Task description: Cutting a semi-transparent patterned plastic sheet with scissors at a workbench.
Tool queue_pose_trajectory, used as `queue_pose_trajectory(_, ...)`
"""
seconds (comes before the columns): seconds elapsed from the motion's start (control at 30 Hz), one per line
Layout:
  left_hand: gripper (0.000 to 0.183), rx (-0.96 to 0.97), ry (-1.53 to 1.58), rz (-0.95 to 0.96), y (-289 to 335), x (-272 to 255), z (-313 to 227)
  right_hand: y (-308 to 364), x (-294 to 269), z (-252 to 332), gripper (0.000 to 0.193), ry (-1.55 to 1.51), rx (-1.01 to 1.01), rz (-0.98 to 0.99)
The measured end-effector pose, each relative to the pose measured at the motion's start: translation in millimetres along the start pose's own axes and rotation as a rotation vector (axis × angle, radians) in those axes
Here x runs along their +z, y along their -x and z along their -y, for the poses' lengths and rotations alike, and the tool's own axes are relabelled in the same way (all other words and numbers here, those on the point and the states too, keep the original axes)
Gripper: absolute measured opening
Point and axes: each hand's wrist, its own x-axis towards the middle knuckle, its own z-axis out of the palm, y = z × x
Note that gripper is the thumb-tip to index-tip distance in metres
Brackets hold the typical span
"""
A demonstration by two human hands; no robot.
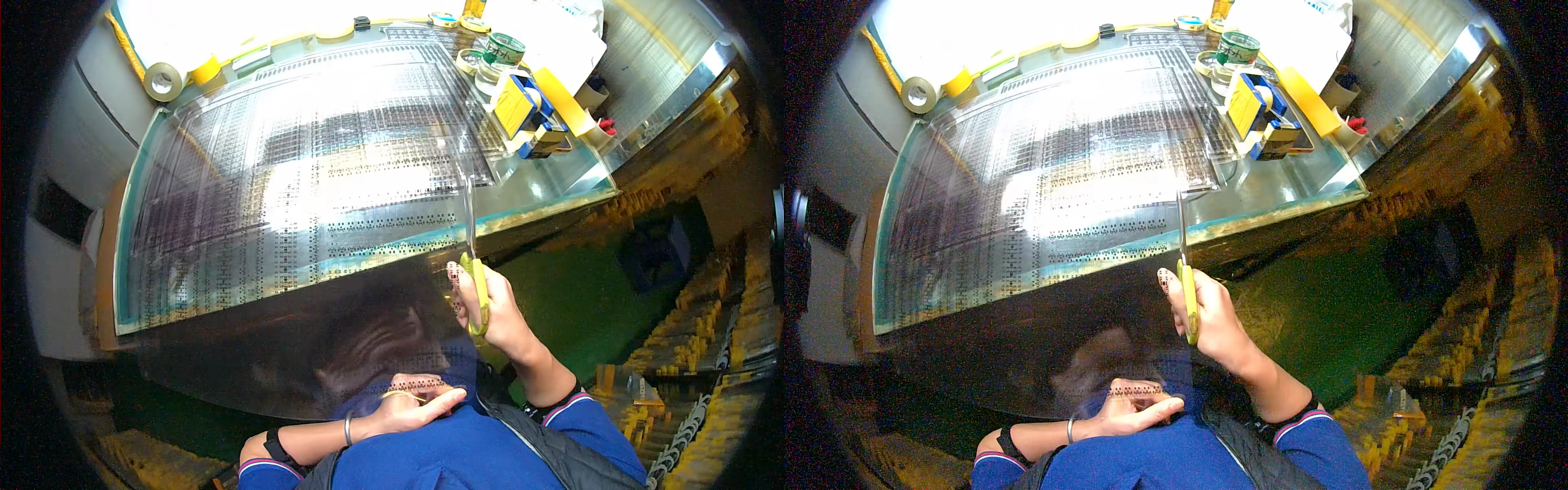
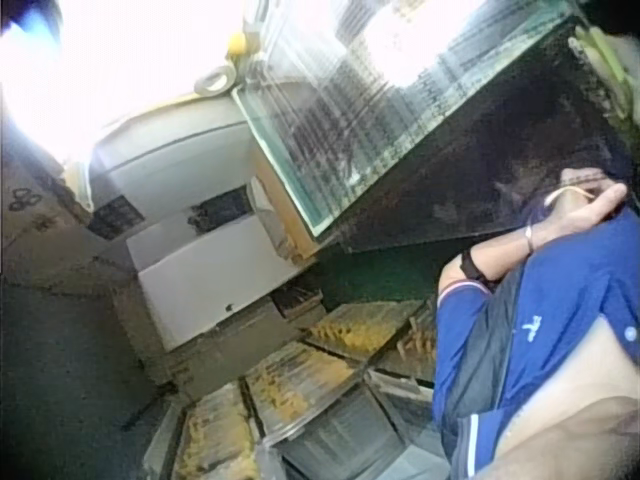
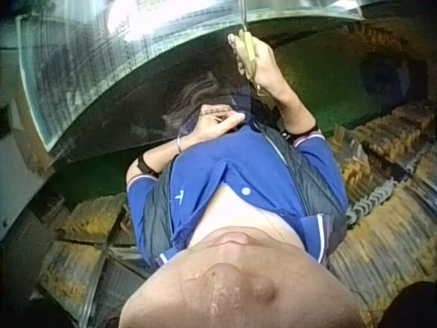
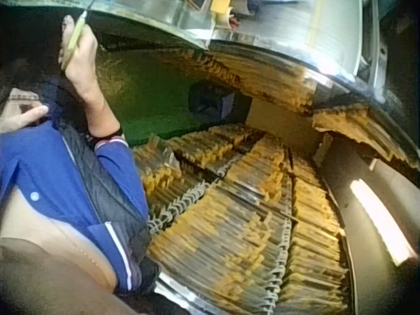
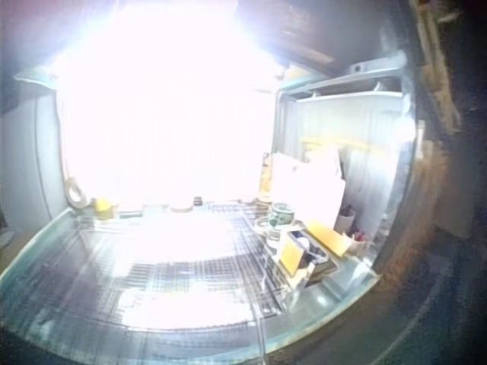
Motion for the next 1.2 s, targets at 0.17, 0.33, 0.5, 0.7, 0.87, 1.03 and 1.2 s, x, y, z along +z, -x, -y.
queue_pose_trajectory(0.17, 0.022, -0.013, -0.013, 0.025, -1, 1, 7, 1, -4, 8, 0.03, -0.047, 0.079, 0.006)
queue_pose_trajectory(0.33, 0.021, -0.007, -0.048, 0.056, -1, 2, 1, -5, -6, 12, 0.031, -0.027, 0.002, -0.035)
queue_pose_trajectory(0.5, 0.02, -0.005, -0.056, 0.059, -2, 4, 3, -9, -10, 12, 0.032, -0.015, -0.059, -0.069)
queue_pose_trajectory(0.7, 0.017, 0.121, -0.079, 0.037, -4, 5, 3, -11, -15, 23, 0.035, -0.014, -0.009, -0.072)
queue_pose_trajectory(0.87, 0.017, 0.066, -0.095, 0.049, -2, 6, 0, -24, -21, 26, 0.037, 0.018, -0.115, -0.099)
queue_pose_trajectory(1.03, 0.021, 0.153, -0.224, -0.011, -4, -8, 6, -19, -25, 39, 0.035, -0.016, -0.086, -0.043)
queue_pose_trajectory(1.2, 0.016, 0.232, 0.082, -0.649, 43, -74, 35, -8, -14, 23, 0.032, -0.179, -0.1, 0.017)
